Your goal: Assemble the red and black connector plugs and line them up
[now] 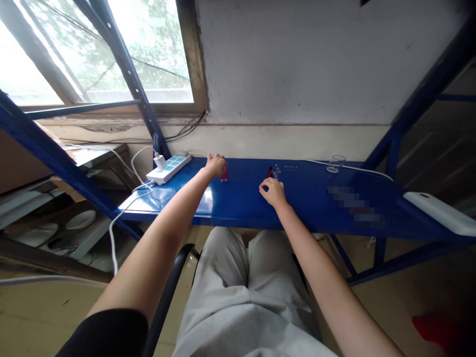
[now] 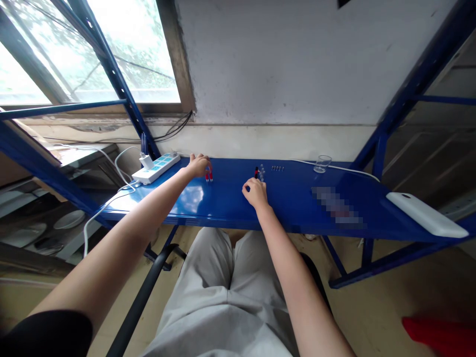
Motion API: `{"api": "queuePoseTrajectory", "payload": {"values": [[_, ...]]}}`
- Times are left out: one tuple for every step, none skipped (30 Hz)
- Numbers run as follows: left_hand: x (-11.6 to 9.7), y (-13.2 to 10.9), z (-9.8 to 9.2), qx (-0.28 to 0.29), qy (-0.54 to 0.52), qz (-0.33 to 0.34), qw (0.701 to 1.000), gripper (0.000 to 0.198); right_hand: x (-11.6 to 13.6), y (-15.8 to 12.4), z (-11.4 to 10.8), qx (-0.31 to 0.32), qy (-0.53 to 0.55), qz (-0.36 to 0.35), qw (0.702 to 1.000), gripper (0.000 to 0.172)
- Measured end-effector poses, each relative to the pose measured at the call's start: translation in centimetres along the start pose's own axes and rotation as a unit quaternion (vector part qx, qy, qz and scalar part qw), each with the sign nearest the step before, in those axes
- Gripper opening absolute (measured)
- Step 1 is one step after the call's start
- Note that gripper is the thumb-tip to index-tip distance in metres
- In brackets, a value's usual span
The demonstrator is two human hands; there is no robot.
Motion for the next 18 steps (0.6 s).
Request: {"api": "queuePoseTrajectory", "payload": {"values": [[0.0, 0.0, 0.0, 0.000, 0.001, 0.003, 1.000, 0.018, -0.1, 0.0, 0.0, -0.001, -0.001, 0.001, 1.000, 0.016], [0.0, 0.1, -0.1, -0.003, 0.003, 0.006, 1.000, 0.019, -0.2, 0.0, 0.0, -0.003, -0.002, 0.004, 1.000, 0.016], [-0.1, 0.1, -0.2, -0.008, 0.003, 0.009, 1.000, 0.020, -0.3, 0.0, 0.0, -0.006, -0.004, 0.009, 1.000, 0.016], [-0.3, 0.2, -0.4, -0.017, 0.002, 0.014, 1.000, 0.020, -0.4, 0.0, -0.1, -0.010, -0.006, 0.017, 1.000, 0.016], [-0.5, 0.2, -0.8, -0.031, 0.000, 0.021, 0.999, 0.021, -0.6, 0.0, -0.3, -0.016, -0.009, 0.028, 0.999, 0.016], [-1.0, 0.2, -1.2, -0.050, -0.003, 0.030, 0.998, 0.021, -0.9, -0.1, -0.5, -0.025, -0.011, 0.042, 0.999, 0.016], [-1.7, 0.2, -1.7, -0.070, -0.008, 0.042, 0.997, 0.023, -1.1, -0.1, -0.8, -0.036, -0.013, 0.059, 0.998, 0.016], [-2.5, 0.1, -2.2, -0.089, -0.014, 0.058, 0.994, 0.026, -1.4, -0.2, -1.1, -0.048, -0.013, 0.076, 0.996, 0.016], [-3.5, 0.0, -2.6, -0.105, -0.020, 0.077, 0.991, 0.030, -1.6, -0.3, -1.4, -0.061, -0.014, 0.093, 0.994, 0.016], [-4.8, -0.1, -2.8, -0.113, -0.024, 0.098, 0.988, 0.033, -1.8, -0.4, -1.8, -0.073, -0.014, 0.110, 0.991, 0.016], [-6.2, -0.3, -2.9, -0.114, -0.028, 0.124, 0.985, 0.035, -2.0, -0.4, -2.0, -0.083, -0.015, 0.125, 0.988, 0.016], [-7.6, -0.5, -2.9, -0.114, -0.031, 0.147, 0.982, 0.037, -2.2, -0.5, -2.3, -0.092, -0.015, 0.141, 0.986, 0.016], [-9.0, -0.7, -2.7, -0.110, -0.036, 0.166, 0.979, 0.039, -2.5, -0.6, -2.5, -0.100, -0.015, 0.155, 0.983, 0.015], [-10.3, -0.8, -2.5, -0.106, -0.041, 0.176, 0.978, 0.041, -2.7, -0.7, -2.7, -0.108, -0.015, 0.170, 0.979, 0.015], [-11.4, -1.0, -2.1, -0.101, -0.047, 0.180, 0.977, 0.044, -3.0, -0.8, -2.9, -0.117, -0.013, 0.184, 0.976, 0.014], [-12.3, -1.0, -1.6, -0.097, -0.055, 0.178, 0.978, 0.047, -3.3, -1.0, -3.0, -0.126, -0.010, 0.198, 0.972, 0.014], [-13.1, -1.0, -1.1, -0.091, -0.064, 0.172, 0.979, 0.050, -3.6, -1.1, -3.2, -0.137, -0.006, 0.213, 0.967, 0.016], [-13.9, -1.1, -0.3, -0.080, -0.071, 0.170, 0.980, 0.053, -4.0, -1.3, -3.5, -0.149, -0.001, 0.229, 0.962, 0.018]]}}
Point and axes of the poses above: each hand's wrist, its own y-axis towards the middle knuckle, its own z-axis out of the palm, x = y × z, the point moved 9 cm from there along y, towards the middle knuckle
